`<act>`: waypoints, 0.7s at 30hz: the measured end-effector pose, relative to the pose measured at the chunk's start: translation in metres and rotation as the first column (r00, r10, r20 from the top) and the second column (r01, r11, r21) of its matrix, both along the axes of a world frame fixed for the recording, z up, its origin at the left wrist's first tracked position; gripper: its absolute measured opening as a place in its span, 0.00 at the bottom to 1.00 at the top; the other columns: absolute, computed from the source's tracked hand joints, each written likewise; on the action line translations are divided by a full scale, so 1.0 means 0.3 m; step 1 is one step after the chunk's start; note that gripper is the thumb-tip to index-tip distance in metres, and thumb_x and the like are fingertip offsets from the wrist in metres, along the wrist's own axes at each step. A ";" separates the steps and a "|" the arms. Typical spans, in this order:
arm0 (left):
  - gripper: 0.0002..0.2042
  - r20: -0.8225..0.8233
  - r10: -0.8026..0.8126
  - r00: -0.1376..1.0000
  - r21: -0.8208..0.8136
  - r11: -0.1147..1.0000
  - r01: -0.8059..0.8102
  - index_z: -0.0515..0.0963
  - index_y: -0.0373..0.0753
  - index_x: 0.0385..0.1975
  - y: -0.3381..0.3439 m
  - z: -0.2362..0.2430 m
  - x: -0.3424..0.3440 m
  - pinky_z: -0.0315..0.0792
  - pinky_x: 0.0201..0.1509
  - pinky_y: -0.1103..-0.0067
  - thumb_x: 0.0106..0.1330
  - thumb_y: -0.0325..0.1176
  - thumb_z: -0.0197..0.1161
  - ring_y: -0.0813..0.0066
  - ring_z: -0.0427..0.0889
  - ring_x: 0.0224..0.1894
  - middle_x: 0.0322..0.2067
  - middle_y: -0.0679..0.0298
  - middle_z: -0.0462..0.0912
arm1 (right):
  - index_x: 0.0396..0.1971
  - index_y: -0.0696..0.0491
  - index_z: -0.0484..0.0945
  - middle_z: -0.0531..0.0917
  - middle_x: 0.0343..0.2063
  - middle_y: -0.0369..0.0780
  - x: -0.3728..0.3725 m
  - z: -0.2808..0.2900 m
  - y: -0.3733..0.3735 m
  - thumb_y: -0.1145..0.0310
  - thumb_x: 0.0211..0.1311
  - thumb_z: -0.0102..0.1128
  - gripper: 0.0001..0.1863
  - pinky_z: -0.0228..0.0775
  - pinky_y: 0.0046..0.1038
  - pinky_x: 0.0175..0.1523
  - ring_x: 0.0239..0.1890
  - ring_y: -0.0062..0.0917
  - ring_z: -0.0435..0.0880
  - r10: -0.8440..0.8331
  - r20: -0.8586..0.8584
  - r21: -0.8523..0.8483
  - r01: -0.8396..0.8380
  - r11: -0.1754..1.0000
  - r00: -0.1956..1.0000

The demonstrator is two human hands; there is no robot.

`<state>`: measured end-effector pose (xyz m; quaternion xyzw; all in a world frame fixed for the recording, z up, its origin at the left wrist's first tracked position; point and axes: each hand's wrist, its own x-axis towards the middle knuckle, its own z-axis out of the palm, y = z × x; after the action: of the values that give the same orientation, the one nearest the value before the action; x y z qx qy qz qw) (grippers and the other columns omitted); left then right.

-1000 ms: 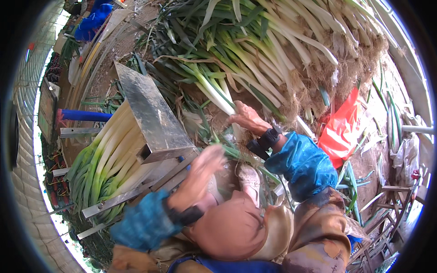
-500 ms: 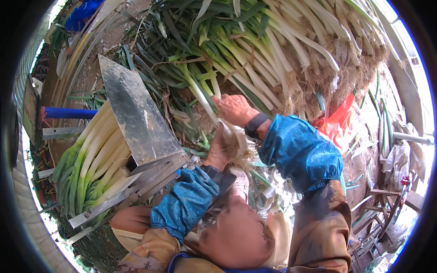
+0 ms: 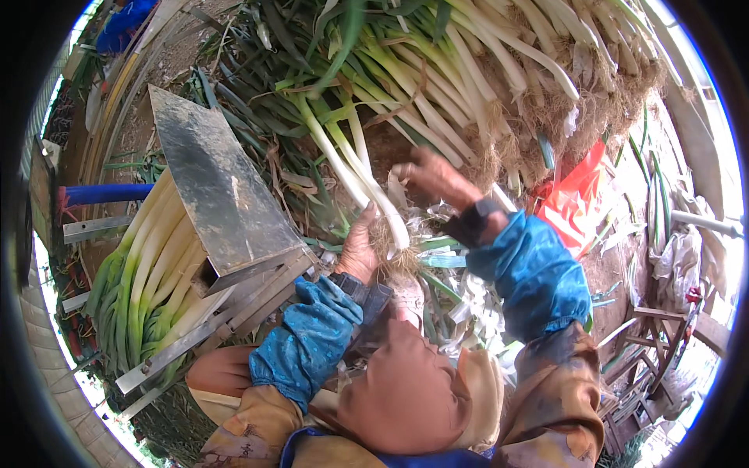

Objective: The person repeatedly picks up bunches of green onions, aligns them on a metal guide, and uses a large knife to trim the root ends. The trimmed onions are placed into a pile, and the process continues with new bunches.

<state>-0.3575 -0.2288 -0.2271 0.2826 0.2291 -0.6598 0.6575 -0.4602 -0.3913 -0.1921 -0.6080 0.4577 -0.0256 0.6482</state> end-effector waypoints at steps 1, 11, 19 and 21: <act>0.23 0.015 -0.011 1.000 0.000 1.000 0.011 0.72 0.36 0.44 -0.023 0.001 -0.033 0.75 0.45 0.72 0.52 0.39 0.69 0.67 0.78 0.37 0.35 0.61 0.78 | 0.53 0.63 0.67 0.77 0.33 0.41 -0.054 -0.037 0.026 0.52 0.54 0.58 0.34 0.66 0.22 0.38 0.34 0.22 0.73 0.076 0.002 0.014 -0.076 0.997 0.997; 0.23 0.169 -0.091 0.981 0.085 0.993 0.077 0.72 0.36 0.44 0.027 0.005 0.011 0.77 0.44 0.72 0.53 0.42 0.68 0.68 0.80 0.37 0.35 0.60 0.79 | 0.28 0.53 0.71 0.72 0.21 0.34 -0.308 0.143 0.247 0.64 0.56 0.61 0.10 0.64 0.19 0.27 0.22 0.19 0.72 -0.605 0.524 0.519 0.339 0.785 0.600; 0.22 0.208 -0.100 0.973 0.052 0.995 0.091 0.71 0.37 0.45 0.035 -0.025 -0.003 0.76 0.43 0.73 0.54 0.41 0.67 0.69 0.79 0.37 0.36 0.61 0.78 | 0.50 0.61 0.68 0.80 0.33 0.51 -0.209 0.003 0.316 0.61 0.52 0.63 0.28 0.71 0.31 0.41 0.36 0.34 0.81 -0.125 0.134 -0.029 0.130 0.991 0.983; 0.26 0.366 -0.269 0.891 0.234 0.953 0.191 0.71 0.39 0.46 0.011 0.087 -0.031 0.75 0.41 0.75 0.54 0.49 0.65 0.71 0.77 0.38 0.38 0.62 0.77 | 0.45 0.63 0.69 0.79 0.31 0.49 -0.125 -0.016 0.324 0.59 0.50 0.65 0.28 0.69 0.32 0.38 0.33 0.32 0.79 0.037 0.016 -0.164 -0.034 0.986 0.999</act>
<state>-0.3668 -0.2256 -0.2011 0.4966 0.1192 -0.6377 0.5767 -0.4978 -0.2940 -0.1970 -0.6671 0.4371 -0.0573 0.6006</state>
